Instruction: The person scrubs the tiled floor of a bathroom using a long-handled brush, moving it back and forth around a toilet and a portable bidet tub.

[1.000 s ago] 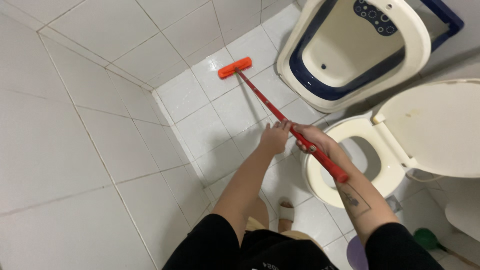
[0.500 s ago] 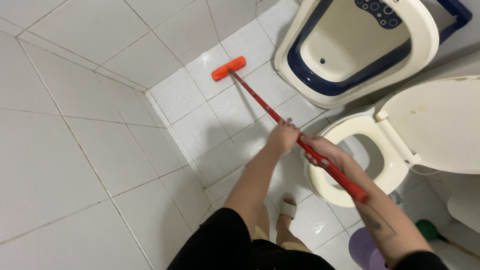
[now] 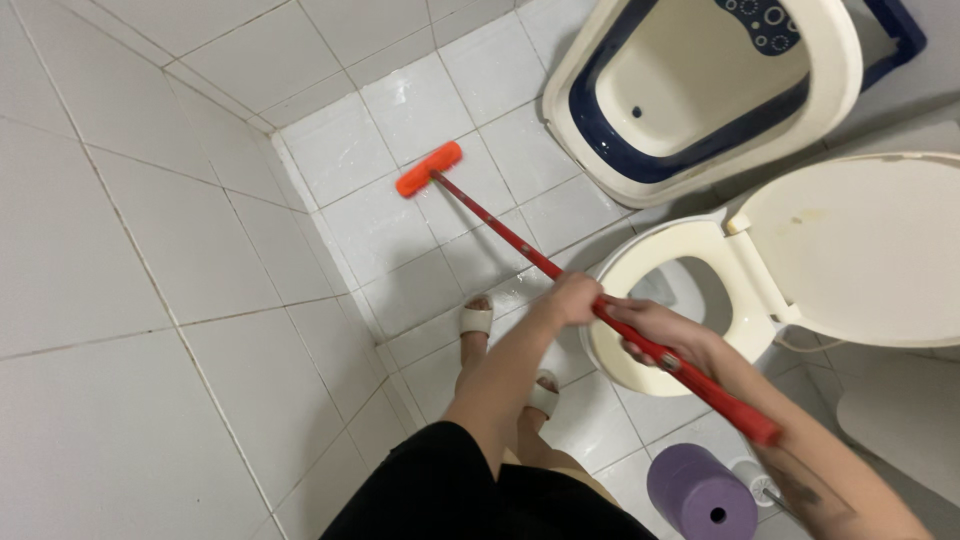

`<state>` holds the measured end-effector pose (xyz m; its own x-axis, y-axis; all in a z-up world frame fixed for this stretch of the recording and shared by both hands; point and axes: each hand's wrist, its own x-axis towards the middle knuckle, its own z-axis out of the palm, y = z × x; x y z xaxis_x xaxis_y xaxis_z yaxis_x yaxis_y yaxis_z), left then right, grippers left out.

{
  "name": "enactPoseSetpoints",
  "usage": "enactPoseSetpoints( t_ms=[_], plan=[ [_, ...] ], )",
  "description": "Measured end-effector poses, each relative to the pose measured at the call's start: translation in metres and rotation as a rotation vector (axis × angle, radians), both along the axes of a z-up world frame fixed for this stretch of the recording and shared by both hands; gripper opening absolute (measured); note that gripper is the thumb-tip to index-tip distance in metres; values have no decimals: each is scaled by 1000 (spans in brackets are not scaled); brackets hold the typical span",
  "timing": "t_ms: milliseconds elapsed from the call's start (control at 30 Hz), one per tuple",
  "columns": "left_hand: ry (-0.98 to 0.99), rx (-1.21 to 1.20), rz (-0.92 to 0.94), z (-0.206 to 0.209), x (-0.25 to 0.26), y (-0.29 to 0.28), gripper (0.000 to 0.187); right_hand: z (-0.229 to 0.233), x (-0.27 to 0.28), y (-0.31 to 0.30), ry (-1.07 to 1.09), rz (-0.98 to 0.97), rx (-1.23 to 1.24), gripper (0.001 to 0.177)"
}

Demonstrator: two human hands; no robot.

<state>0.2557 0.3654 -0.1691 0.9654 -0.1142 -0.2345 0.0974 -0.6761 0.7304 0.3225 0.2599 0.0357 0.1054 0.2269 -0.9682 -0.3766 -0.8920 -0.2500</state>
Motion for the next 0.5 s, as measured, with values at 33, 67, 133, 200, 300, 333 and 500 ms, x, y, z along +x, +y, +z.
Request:
enactPoseSetpoints(
  t_ms=[33, 67, 133, 200, 300, 333, 500],
  plan=[
    [-49, 3, 67, -14, -6, 22, 15, -13, -3, 21, 8, 3, 0, 49],
    [-99, 7, 134, -27, -16, 47, 14, -25, -5, 42, 2, 35, 42, 50],
    [-210, 53, 264, -45, -37, 96, 7, -51, -9, 89, 11, 54, 121, 51],
    [-46, 161, 311, -55, -48, 146, 8, -74, -16, 138, 39, 46, 172, 51],
    [75, 299, 413, -61, -65, 210, 15, -100, -26, 203, 68, 65, 219, 50],
    [120, 317, 420, -63, -70, 228, 16, -105, -29, 222, 75, 74, 230, 50],
    [257, 299, 472, -80, -83, 271, 22, -129, -38, 263, 195, -32, 226, 49]
  ],
)
